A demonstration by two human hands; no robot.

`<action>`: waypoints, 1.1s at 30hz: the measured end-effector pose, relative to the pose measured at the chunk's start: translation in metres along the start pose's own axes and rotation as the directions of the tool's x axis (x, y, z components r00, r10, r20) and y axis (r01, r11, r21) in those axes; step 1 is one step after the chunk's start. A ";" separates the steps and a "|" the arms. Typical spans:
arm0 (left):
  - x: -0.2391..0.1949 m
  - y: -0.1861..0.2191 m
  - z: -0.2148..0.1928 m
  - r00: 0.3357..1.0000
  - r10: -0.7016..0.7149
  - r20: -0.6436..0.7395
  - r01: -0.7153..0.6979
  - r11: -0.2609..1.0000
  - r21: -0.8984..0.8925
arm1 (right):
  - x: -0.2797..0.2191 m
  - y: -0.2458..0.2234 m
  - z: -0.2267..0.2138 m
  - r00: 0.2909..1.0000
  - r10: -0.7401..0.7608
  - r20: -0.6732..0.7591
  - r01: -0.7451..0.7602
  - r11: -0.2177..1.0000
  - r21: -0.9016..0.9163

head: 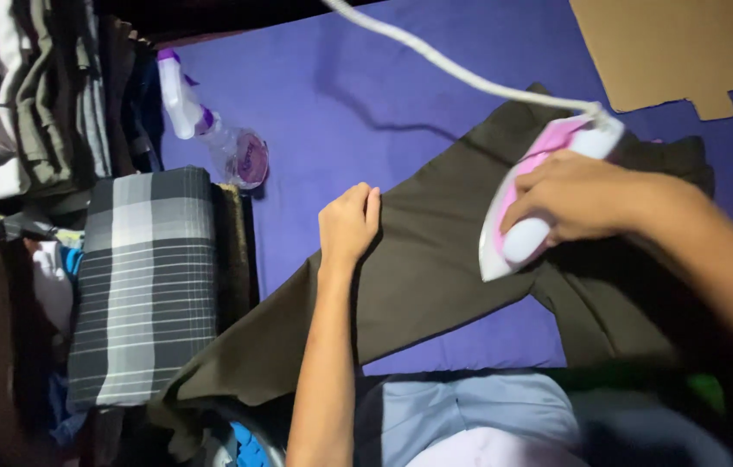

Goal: Ironing a pair of dark green pants using a pink and white iron.

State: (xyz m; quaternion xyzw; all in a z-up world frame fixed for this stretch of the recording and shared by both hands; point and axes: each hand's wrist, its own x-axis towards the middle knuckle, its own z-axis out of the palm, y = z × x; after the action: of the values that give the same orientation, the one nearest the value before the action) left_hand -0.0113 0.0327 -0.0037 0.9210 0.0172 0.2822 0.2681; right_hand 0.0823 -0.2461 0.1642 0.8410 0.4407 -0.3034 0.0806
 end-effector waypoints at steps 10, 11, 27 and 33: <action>0.004 0.003 -0.003 0.996 -0.084 0.030 0.085 0.995 -0.048 | 0.023 -0.029 0.039 0.777 -0.421 -0.467 0.427 0.899 -0.100; 0.004 0.005 -0.005 0.993 -0.104 0.051 0.107 0.992 -0.062 | 0.026 -0.026 0.041 0.722 -0.425 -0.547 0.413 0.898 -0.153; 0.002 0.002 0.002 0.995 -0.088 0.045 0.086 0.996 0.034 | 0.048 0.002 0.040 0.607 0.027 -0.794 -0.191 0.975 -0.113; 0.000 0.002 0.011 0.996 -0.070 0.053 0.068 0.997 0.042 | 0.029 -0.003 0.049 0.754 0.156 -0.638 -0.223 0.975 -0.025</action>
State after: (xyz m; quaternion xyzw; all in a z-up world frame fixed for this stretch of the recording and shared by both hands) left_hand -0.0059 0.0259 -0.0106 0.9324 0.0477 0.2473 0.2594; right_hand 0.0708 -0.2444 0.1087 0.9290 0.3690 0.0285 0.0000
